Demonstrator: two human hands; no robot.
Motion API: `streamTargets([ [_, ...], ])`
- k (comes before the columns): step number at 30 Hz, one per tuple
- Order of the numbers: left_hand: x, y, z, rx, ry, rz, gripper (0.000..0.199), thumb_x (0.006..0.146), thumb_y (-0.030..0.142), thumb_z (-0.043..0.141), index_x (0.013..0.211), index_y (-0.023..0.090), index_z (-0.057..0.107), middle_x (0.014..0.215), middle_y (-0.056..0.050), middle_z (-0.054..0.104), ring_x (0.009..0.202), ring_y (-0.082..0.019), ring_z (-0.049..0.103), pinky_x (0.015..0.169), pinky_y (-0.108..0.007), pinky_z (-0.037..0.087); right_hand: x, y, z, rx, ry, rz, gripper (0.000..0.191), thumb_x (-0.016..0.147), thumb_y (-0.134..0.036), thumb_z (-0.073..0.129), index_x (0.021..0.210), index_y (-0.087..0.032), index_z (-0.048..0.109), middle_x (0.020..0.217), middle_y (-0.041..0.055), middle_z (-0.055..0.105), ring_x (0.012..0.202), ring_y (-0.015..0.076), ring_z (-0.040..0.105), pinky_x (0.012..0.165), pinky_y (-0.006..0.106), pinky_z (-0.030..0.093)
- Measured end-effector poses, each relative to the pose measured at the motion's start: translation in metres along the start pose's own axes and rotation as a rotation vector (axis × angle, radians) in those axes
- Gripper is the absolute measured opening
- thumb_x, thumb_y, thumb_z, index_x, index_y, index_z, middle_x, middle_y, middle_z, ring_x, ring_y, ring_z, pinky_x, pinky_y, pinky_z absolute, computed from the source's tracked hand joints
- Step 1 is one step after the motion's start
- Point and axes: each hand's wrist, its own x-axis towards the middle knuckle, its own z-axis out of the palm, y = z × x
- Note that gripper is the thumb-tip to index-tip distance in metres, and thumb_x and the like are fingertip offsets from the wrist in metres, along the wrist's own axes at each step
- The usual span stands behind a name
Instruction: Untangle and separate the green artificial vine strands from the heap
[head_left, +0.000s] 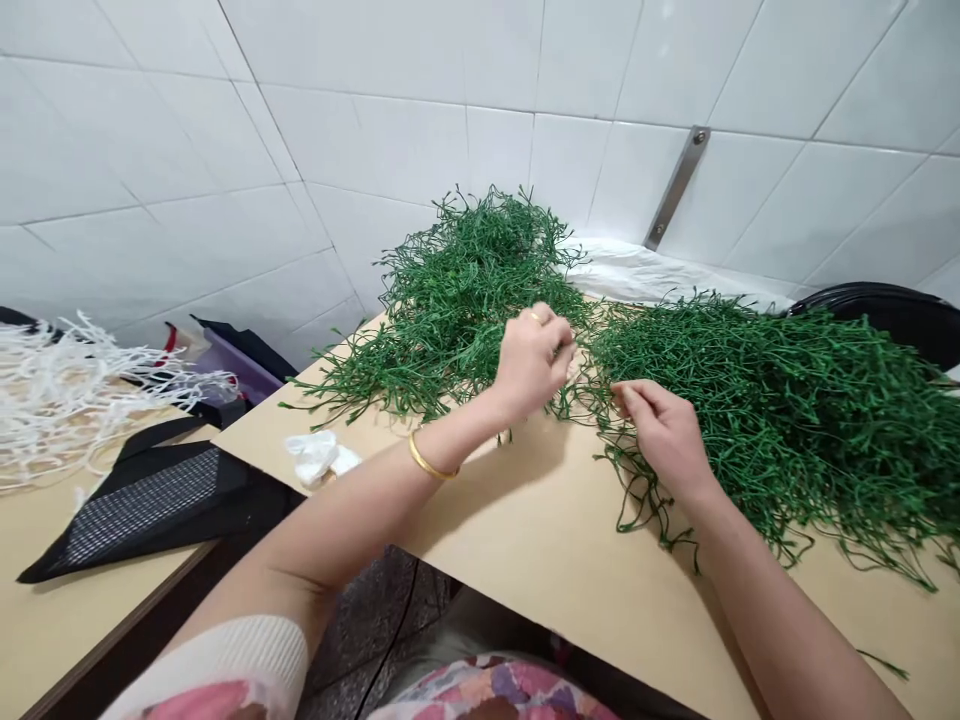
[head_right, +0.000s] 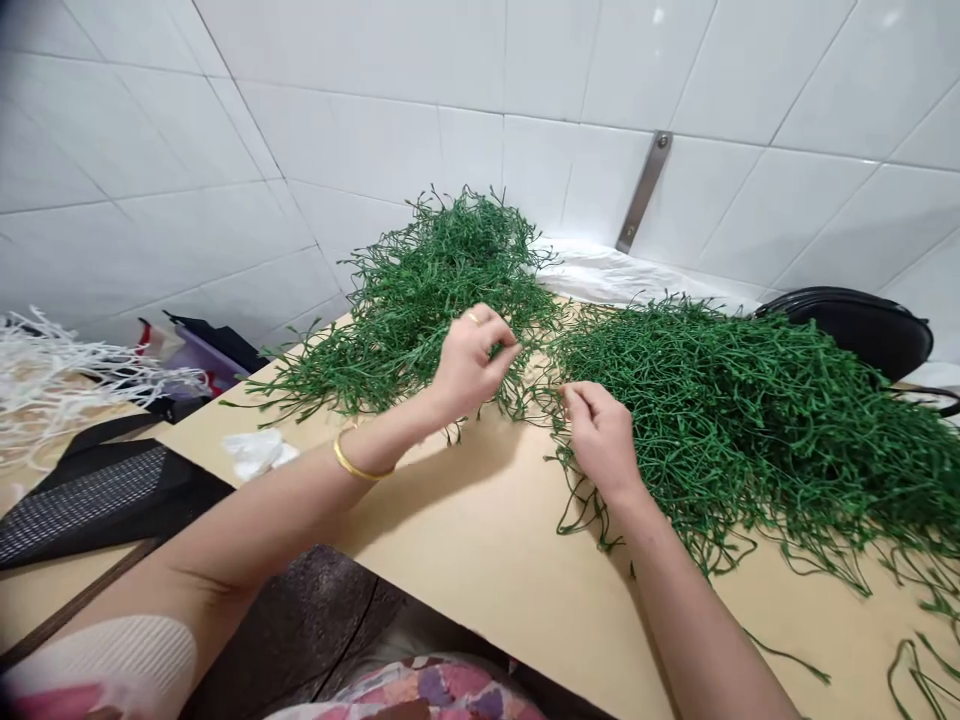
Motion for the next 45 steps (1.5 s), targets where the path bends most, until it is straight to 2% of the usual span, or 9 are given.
streamTargets([
  [8, -0.059, 0.023, 0.034, 0.150, -0.180, 0.326, 0.025, 0.086, 0.022, 0.035, 0.074, 0.017, 0.056, 0.084, -0.008, 0.057, 0.086, -0.020, 0.046, 0.079, -0.037, 0.034, -0.015, 0.004, 0.002, 0.584, -0.180, 0.478, 0.040, 0.068, -0.054, 0.061, 0.073, -0.015, 0.061, 0.061, 0.0007, 0.058, 0.049, 0.0077, 0.051, 0.044, 0.020, 0.039],
  [12, -0.068, 0.027, 0.038, 0.135, -0.241, 0.453, 0.025, 0.086, 0.023, 0.036, 0.077, 0.017, 0.058, 0.083, -0.008, 0.057, 0.086, -0.019, 0.047, 0.083, -0.037, 0.034, -0.014, 0.012, 0.006, 0.637, -0.177, 0.543, 0.038, 0.055, -0.047, 0.073, 0.063, -0.015, 0.056, 0.052, -0.0030, 0.054, 0.042, 0.0051, 0.047, 0.038, 0.017, 0.032],
  [18, -0.070, 0.035, 0.036, 0.061, -0.341, 0.512, 0.026, 0.086, 0.023, 0.036, 0.079, 0.015, 0.059, 0.086, -0.009, 0.058, 0.087, -0.019, 0.049, 0.088, -0.037, 0.036, -0.014, 0.020, 0.006, 0.613, -0.160, 0.531, 0.034, 0.056, -0.043, 0.072, 0.062, -0.017, 0.053, 0.043, -0.0066, 0.047, 0.039, 0.0047, 0.039, 0.037, 0.017, 0.028],
  [21, -0.067, 0.039, 0.029, -0.128, -0.397, 0.373, 0.028, 0.085, 0.036, 0.041, 0.082, 0.014, 0.059, 0.089, -0.010, 0.058, 0.081, -0.017, 0.051, 0.076, -0.031, 0.042, -0.013, 0.021, 0.000, 0.600, -0.069, 0.371, 0.026, 0.062, -0.037, 0.070, 0.064, -0.017, 0.053, 0.056, -0.0040, 0.056, 0.050, 0.0063, 0.046, 0.047, 0.019, 0.037],
  [25, -0.050, 0.041, 0.016, -0.424, -0.286, -0.048, 0.029, 0.085, 0.038, 0.039, 0.077, 0.016, 0.057, 0.071, -0.003, 0.055, 0.065, -0.012, 0.049, 0.062, -0.026, 0.041, -0.009, 0.021, -0.015, 0.739, -0.018, 0.199, 0.017, 0.073, -0.033, 0.062, 0.073, -0.019, 0.052, 0.090, 0.0011, 0.064, 0.071, 0.0094, 0.057, 0.072, 0.027, 0.045],
  [30, -0.017, 0.044, 0.009, -0.658, -0.170, -0.354, 0.026, 0.077, 0.040, 0.052, 0.071, 0.015, 0.057, 0.065, 0.000, 0.052, 0.061, -0.009, 0.046, 0.058, -0.024, 0.038, -0.006, 0.017, -0.025, 0.829, -0.125, 0.174, 0.016, 0.075, -0.034, 0.059, 0.075, -0.022, 0.048, 0.076, -0.0006, 0.062, 0.068, 0.0119, 0.056, 0.070, 0.030, 0.046],
  [36, -0.015, 0.056, 0.029, -1.367, -0.493, -0.875, 0.036, 0.060, 0.025, 0.072, 0.089, 0.015, 0.053, 0.073, -0.001, 0.058, 0.062, -0.010, 0.055, 0.056, -0.023, 0.043, -0.010, 0.018, -0.020, 1.001, -0.301, 0.261, 0.020, 0.074, -0.034, 0.061, 0.078, -0.022, 0.045, 0.053, -0.0070, 0.044, 0.050, 0.0077, 0.044, 0.054, 0.023, 0.038],
  [39, -0.023, 0.057, 0.040, -1.565, -0.394, -1.011, 0.019, 0.064, 0.011, 0.065, 0.075, 0.014, 0.051, 0.063, 0.001, 0.056, 0.054, -0.007, 0.055, 0.055, -0.021, 0.044, -0.010, 0.021, -0.019, 0.997, -0.346, 0.360, 0.022, 0.074, -0.033, 0.063, 0.073, -0.020, 0.045, 0.048, -0.0087, 0.035, 0.043, 0.0045, 0.035, 0.045, 0.019, 0.029],
  [45, -0.017, 0.032, 0.045, -1.406, -0.066, -0.992, 0.010, 0.066, 0.007, 0.057, 0.070, 0.014, 0.051, 0.056, 0.001, 0.057, 0.053, -0.010, 0.059, 0.054, -0.020, 0.044, -0.004, 0.030, -0.028, 0.898, -0.211, 0.430, 0.030, 0.070, -0.038, 0.067, 0.064, -0.018, 0.045, 0.043, -0.0110, 0.023, 0.037, 0.0027, 0.023, 0.039, 0.018, 0.020],
])
